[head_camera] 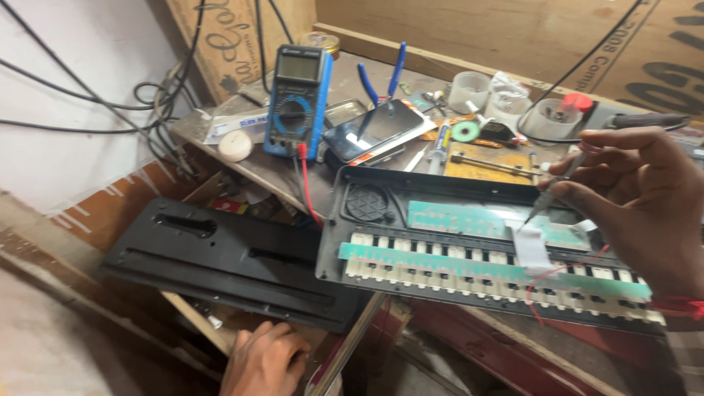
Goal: The person solders components on a small green circuit board seated inside an opened keyboard-style electronic device, holding the board steady with one hand while applying a soldering iron with the other. They reposition the board and continue soldering different joints across the workbench session.
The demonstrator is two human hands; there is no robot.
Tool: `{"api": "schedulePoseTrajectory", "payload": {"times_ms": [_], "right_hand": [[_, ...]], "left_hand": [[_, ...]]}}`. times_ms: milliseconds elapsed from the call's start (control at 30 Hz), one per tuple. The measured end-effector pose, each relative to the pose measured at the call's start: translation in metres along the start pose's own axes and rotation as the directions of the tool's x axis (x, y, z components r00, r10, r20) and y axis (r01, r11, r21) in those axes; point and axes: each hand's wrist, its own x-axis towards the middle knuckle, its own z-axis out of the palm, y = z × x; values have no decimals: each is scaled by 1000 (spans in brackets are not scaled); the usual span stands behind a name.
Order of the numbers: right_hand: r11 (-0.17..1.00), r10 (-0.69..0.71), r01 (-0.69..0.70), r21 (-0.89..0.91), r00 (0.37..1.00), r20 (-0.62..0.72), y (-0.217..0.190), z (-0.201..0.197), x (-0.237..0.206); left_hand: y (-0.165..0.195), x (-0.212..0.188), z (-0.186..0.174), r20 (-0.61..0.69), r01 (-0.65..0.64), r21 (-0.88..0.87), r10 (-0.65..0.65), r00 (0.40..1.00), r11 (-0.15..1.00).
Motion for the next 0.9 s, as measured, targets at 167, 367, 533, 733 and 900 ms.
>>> {"api": "schedulePoseTrajectory", "payload": {"times_ms": [167, 367, 533, 733, 900], "right_hand": [[988, -153, 154, 18, 988, -21, -9, 4, -2], [974, -118, 123, 188, 992, -42, -13, 2, -4], [954, -67, 64, 292, 998, -2, -14, 6, -3], [960, -48, 50, 276, 999, -13, -17, 6, -7], [957, -38, 44, 286, 999, -28, -18, 8, -11]], "left_hand": [[-20, -3, 23, -376, -330, -36, 294, 879, 943], [4, 4, 20, -451, -308, -146, 214, 866, 940], [72, 22, -15, -697, -614, 65, 476, 537, 787], [138, 41, -65, -502, -593, 33, 526, 686, 805], [161, 70, -77, -310, -672, 39, 648, 696, 740]]}}
